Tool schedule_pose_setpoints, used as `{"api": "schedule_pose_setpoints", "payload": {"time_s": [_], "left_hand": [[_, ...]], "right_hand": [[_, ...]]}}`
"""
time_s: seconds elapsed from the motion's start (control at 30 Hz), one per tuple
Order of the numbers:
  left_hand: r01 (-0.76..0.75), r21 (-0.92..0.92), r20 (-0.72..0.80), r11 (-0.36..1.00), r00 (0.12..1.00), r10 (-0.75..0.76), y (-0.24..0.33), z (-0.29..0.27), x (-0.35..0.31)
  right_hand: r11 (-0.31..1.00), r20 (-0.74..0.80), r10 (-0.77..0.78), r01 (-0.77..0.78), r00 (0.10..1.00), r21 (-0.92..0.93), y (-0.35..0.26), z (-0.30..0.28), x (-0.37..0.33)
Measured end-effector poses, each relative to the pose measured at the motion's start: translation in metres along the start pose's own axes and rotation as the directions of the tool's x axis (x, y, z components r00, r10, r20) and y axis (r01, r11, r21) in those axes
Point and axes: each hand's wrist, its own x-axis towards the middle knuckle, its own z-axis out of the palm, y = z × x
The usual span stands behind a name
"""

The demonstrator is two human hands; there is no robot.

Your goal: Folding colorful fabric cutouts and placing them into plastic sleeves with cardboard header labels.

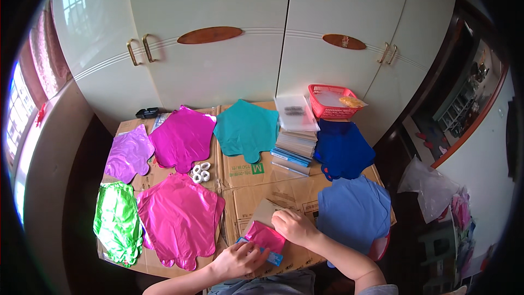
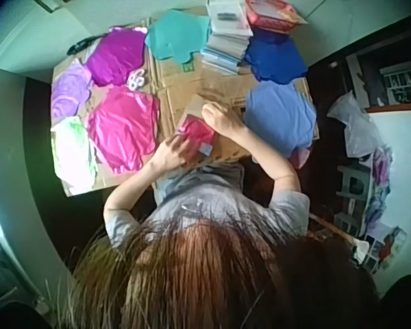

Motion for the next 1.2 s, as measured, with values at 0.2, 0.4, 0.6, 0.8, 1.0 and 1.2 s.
{"api": "schedule_pose_setpoints", "payload": {"time_s": [0.2,0.4,0.6,0.8,1.0,1.2], "left_hand": [[-0.005,-0.006,-0.012,1.000,1.000,0.005,-0.003,-0.003,0.005],[0.030,0.041,-0.046,0.999,0.999,-0.028,0.001,0.001,0.000],[0.057,0.038,-0.043,0.998,0.998,-0.056,0.005,0.006,0.005],[0.059,0.060,-0.005,0.996,0.998,-0.059,-0.001,0.007,0.011],[0.059,0.065,0.003,0.996,0.998,-0.059,-0.004,0.013,0.016],[0.043,0.056,0.029,0.998,0.999,-0.045,-0.004,0.014,0.015]], "right_hand": [[0.999,-0.011,-0.036,0.035,0.999,-0.032,0.003,-0.005,0.004],[0.981,0.085,0.111,-0.096,0.990,-0.168,-0.005,-0.015,-0.005],[0.993,0.097,0.095,-0.087,0.991,-0.084,-0.010,-0.019,0.000],[0.994,0.070,0.110,-0.111,0.991,-0.002,-0.006,-0.017,-0.001],[0.988,-0.020,0.136,-0.137,0.990,-0.066,-0.001,-0.008,0.001],[0.992,-0.100,-0.004,-0.008,0.995,-0.124,-0.003,0.004,0.030]]}}
